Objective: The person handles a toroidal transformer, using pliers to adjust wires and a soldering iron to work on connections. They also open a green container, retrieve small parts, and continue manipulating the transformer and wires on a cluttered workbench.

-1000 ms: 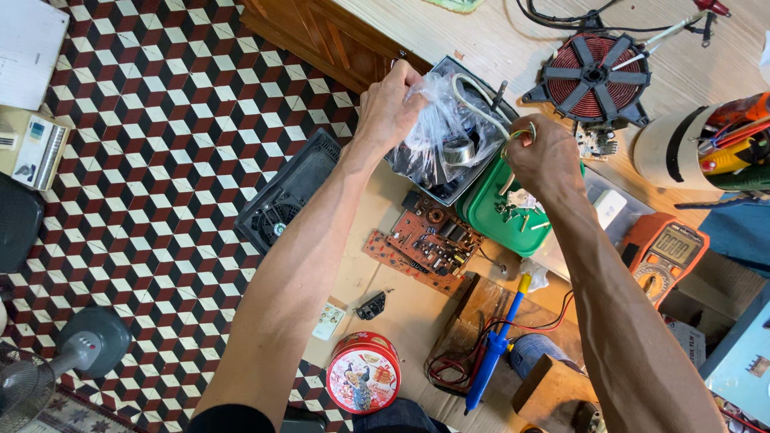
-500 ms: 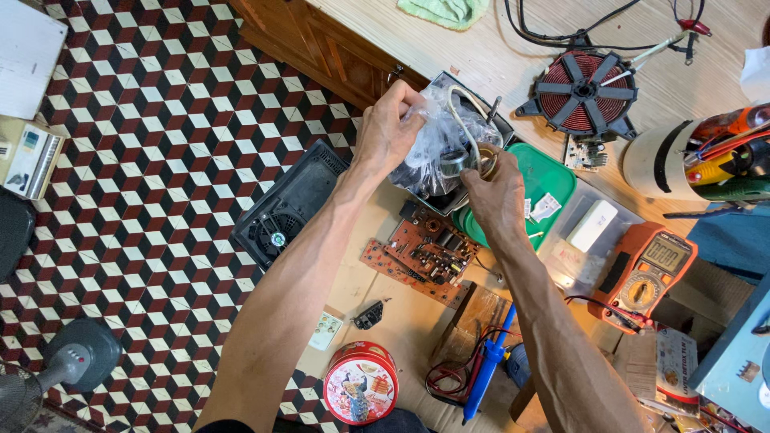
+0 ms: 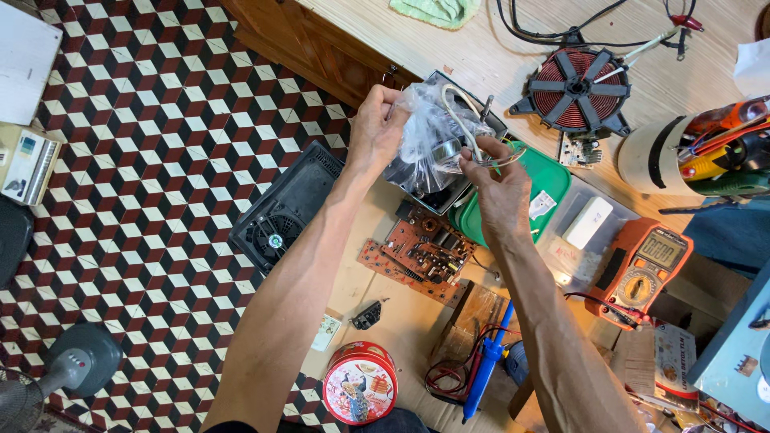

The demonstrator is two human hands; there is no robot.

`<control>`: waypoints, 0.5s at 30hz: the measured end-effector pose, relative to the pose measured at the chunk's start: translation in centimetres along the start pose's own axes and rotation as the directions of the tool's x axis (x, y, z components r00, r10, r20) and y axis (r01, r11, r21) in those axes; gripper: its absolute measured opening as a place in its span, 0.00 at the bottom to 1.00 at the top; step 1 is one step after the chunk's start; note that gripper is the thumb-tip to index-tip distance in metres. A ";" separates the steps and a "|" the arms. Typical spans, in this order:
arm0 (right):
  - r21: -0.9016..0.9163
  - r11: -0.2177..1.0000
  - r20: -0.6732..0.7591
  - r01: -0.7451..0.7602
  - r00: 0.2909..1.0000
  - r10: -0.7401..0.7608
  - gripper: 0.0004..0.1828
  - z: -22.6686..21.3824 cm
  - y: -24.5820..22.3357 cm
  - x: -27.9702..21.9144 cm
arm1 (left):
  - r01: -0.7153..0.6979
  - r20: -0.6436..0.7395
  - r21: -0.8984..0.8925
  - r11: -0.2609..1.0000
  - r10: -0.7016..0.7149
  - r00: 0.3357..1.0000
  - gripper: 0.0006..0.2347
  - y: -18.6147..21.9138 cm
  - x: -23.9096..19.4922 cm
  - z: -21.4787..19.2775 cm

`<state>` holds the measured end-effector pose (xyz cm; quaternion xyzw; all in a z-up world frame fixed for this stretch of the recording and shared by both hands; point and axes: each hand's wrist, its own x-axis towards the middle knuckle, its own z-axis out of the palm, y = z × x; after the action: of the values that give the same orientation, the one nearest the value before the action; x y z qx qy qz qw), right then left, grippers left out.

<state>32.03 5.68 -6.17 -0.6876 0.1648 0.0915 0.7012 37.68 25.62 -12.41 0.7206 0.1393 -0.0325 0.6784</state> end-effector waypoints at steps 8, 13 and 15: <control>-0.150 0.989 0.049 0.019 0.999 -0.012 0.17 0.8 0.3 0.6 | -0.306 0.051 0.229 0.924 0.302 0.952 0.17 2.2 -1.7 -0.4; -0.072 0.996 0.034 -0.056 0.998 0.059 0.20 -0.4 0.9 1.0 | -0.422 0.280 0.538 0.730 0.318 0.906 0.15 4.5 -4.8 1.1; -0.003 0.995 0.002 -0.104 0.995 0.104 0.20 -0.4 0.9 0.8 | -0.499 0.333 0.620 0.605 0.373 0.866 0.18 4.8 -5.2 1.8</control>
<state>32.43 5.26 -7.35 -0.6789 0.1994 0.1290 0.6948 34.18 22.79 -6.68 0.9257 -0.1216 0.0240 0.3575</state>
